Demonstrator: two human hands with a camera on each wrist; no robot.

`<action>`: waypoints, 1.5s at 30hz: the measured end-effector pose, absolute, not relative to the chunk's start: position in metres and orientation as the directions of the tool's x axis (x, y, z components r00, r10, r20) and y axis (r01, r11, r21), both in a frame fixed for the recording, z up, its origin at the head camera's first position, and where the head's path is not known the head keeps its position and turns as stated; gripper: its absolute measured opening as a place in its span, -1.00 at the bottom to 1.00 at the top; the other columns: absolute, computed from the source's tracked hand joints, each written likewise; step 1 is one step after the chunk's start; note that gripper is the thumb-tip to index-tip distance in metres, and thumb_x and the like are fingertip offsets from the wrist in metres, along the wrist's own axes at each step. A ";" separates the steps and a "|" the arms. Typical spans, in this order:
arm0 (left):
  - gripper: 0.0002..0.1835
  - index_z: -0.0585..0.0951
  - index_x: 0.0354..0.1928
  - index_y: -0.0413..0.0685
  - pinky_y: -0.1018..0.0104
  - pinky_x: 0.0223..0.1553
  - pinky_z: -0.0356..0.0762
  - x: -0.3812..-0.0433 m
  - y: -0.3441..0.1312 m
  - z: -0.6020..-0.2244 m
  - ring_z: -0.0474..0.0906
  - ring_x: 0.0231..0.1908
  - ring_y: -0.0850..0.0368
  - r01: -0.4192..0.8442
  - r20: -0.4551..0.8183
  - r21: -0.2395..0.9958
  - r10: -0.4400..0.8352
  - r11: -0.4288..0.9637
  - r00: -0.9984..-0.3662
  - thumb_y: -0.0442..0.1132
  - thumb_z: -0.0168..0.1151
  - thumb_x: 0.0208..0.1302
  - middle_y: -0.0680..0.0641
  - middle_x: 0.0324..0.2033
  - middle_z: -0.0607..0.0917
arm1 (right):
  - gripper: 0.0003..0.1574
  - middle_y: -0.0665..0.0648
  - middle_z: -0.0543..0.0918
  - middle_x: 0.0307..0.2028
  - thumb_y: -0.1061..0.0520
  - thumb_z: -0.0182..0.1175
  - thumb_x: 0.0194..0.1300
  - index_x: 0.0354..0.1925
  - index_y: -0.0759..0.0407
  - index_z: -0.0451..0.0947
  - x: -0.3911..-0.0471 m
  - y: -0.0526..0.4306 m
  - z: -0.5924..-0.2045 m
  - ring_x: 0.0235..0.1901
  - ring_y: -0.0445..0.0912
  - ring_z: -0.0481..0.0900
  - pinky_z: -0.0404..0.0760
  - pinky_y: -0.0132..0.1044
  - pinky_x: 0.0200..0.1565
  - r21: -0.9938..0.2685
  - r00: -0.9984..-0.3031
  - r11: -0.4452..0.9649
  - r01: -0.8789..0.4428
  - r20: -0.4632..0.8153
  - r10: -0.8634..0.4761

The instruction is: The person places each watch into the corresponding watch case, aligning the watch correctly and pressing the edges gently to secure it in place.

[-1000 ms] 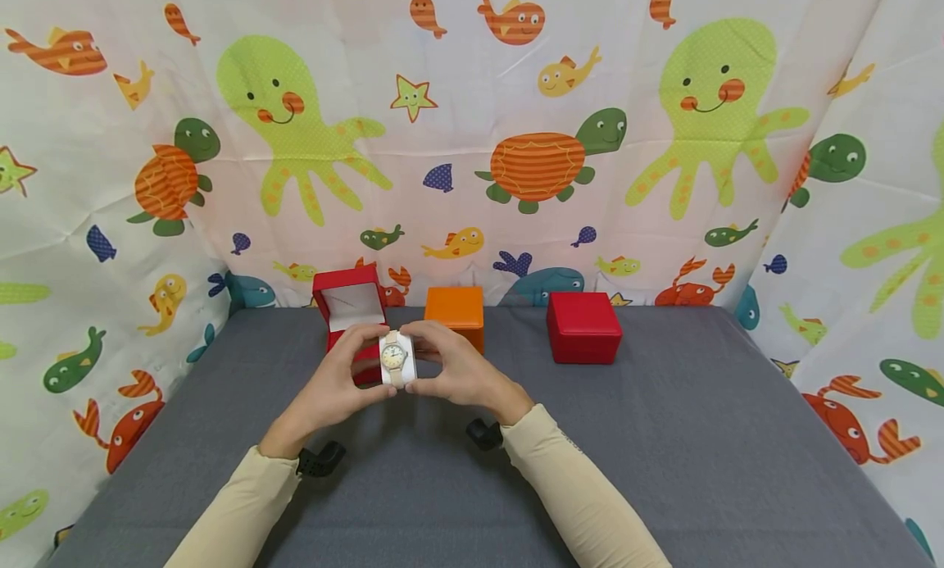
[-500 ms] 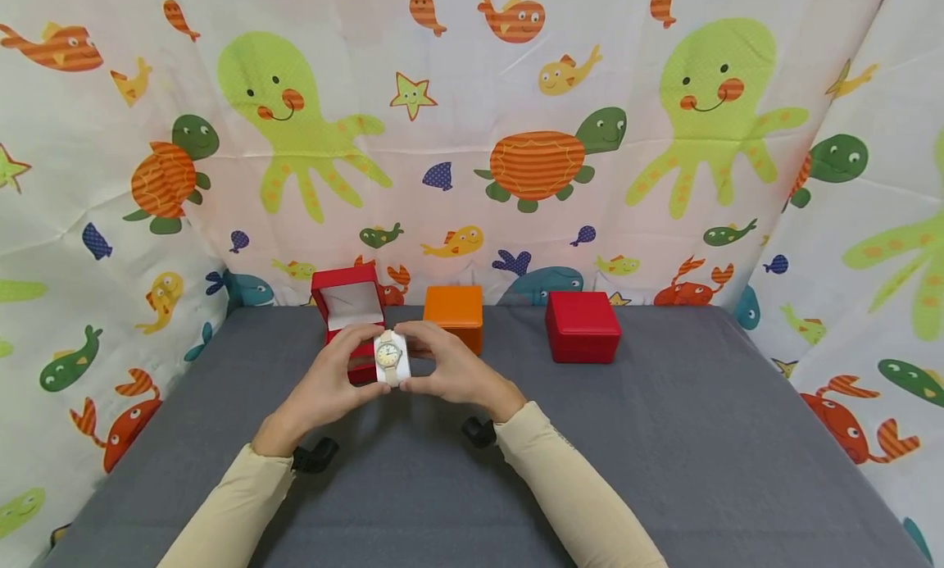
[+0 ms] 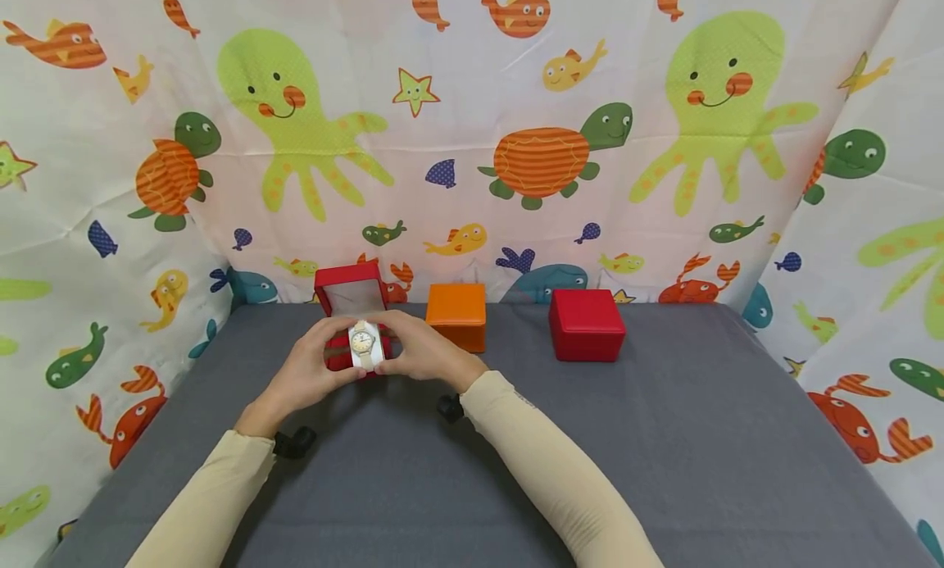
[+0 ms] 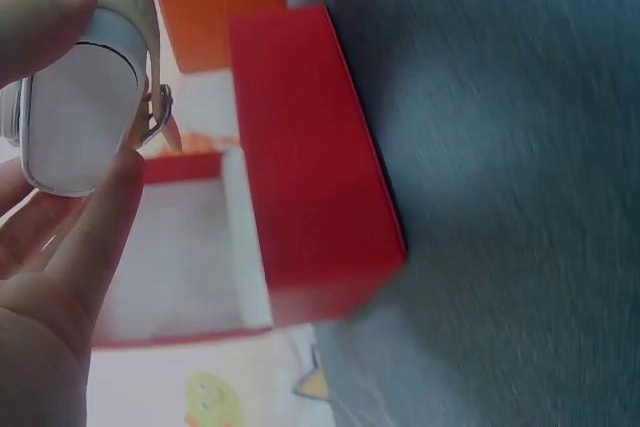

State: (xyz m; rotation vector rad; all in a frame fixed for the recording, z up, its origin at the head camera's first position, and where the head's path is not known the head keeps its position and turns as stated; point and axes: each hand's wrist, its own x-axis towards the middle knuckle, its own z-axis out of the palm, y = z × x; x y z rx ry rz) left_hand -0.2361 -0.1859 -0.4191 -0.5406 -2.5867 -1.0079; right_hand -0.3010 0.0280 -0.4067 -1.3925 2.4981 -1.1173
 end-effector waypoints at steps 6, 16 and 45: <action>-0.23 0.37 0.26 -0.08 -0.11 0.01 0.52 -0.247 -0.201 -0.425 0.36 0.11 -0.14 0.398 0.373 0.604 0.197 0.691 -0.907 -0.19 0.51 -0.01 -0.12 0.17 0.41 | -0.12 0.01 0.41 0.22 0.06 0.41 0.12 0.34 0.05 0.27 -0.312 0.008 -0.405 0.16 0.00 0.44 0.48 -0.18 0.15 -0.592 -0.619 0.407 -0.695 0.205 -0.758; -0.25 0.37 0.27 -0.11 -0.06 0.05 0.51 -0.263 -0.216 -0.434 0.39 0.08 -0.14 0.339 0.299 0.603 0.190 0.722 -0.935 -0.19 0.48 0.03 -0.15 0.17 0.41 | -0.13 0.02 0.40 0.25 0.02 0.39 0.14 0.35 0.05 0.26 -0.329 -0.013 -0.408 0.15 -0.02 0.41 0.41 -0.14 0.20 -0.537 -0.637 0.494 -0.684 0.108 -0.763; -0.36 0.50 0.15 -0.13 0.03 -0.04 0.56 -0.287 -0.214 -0.429 0.41 -0.02 -0.06 0.177 0.064 0.626 0.176 0.759 -0.982 -0.22 0.50 -0.04 -0.14 -0.01 0.52 | -0.29 -0.01 0.51 0.13 -0.06 0.32 0.20 0.27 0.09 0.39 -0.339 -0.026 -0.413 0.00 -0.13 0.43 0.41 -0.31 0.14 -0.356 -0.635 0.595 -0.721 -0.005 -0.773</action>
